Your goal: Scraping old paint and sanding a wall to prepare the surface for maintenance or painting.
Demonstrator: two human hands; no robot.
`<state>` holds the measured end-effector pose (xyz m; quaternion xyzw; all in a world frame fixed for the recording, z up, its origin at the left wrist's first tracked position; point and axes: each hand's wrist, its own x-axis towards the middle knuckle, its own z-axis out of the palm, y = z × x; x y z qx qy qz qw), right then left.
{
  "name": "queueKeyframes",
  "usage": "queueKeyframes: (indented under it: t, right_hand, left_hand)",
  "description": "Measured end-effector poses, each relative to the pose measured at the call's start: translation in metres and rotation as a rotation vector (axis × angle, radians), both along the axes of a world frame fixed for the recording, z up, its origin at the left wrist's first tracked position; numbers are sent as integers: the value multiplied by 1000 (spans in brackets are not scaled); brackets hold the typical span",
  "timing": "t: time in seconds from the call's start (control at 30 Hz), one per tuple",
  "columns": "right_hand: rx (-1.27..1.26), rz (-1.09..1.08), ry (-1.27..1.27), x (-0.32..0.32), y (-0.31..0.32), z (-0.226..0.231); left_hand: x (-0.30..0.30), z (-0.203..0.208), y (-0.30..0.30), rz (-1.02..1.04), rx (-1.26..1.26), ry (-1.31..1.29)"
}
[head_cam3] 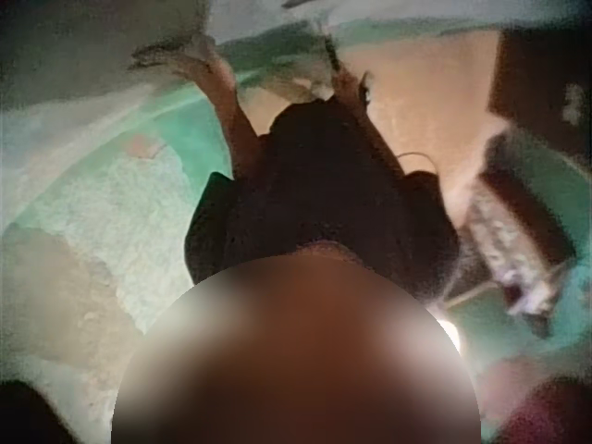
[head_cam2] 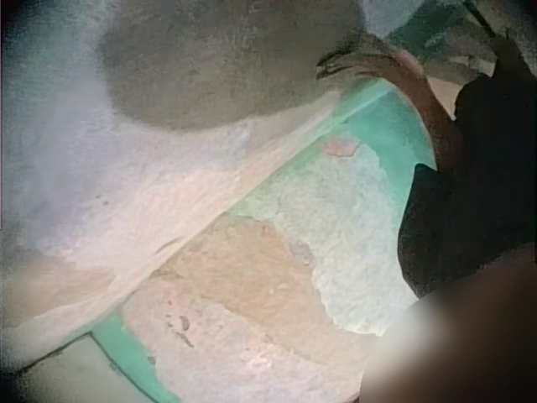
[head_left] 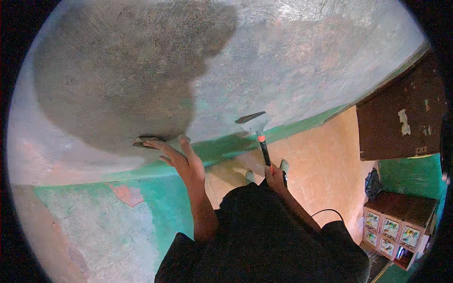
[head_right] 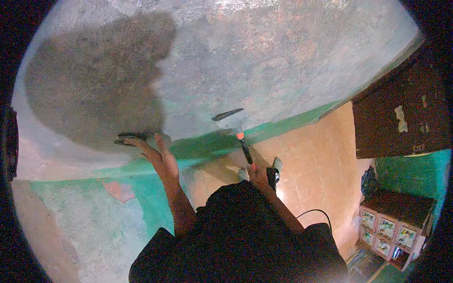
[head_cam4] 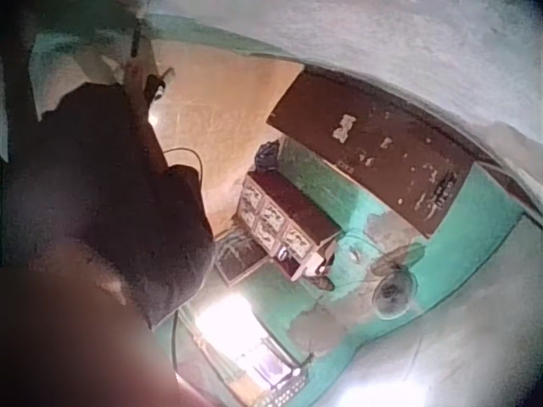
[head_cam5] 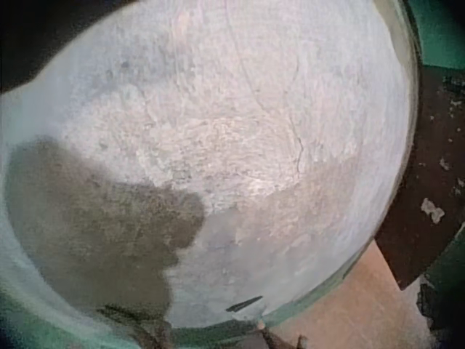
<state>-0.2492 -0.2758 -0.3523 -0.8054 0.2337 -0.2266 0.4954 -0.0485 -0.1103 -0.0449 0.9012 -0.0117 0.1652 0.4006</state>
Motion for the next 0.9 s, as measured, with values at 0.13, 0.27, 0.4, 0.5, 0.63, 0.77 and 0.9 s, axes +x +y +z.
queueKeyframes:
  t: [0.13,0.27,0.4,0.5,0.63,0.77,0.9]
  right_hand:
    - [193,185,153,1,-9,30]
    - [289,133,23,2,4,52]
    - [340,119,3,-2,1,48]
    - [217,191,99,0,-8,41]
    - [172,151,66,5,-8,47]
    - [258,176,154,4,-3,74]
    - [281,197,96,7,-5,64]
  left_hand:
    - [-2,1,-1,7,-3,-13]
    - [0,-6,1,4,-13,-3]
    - [-1,-6,0,-3,5,1]
    - [-3,3,-9,6,-23,-37]
    - [-4,2,-6,-7,-10,-56]
    - [1,-7,1,3,5,-60]
    - [-2,-2,2,-10,4,-25]
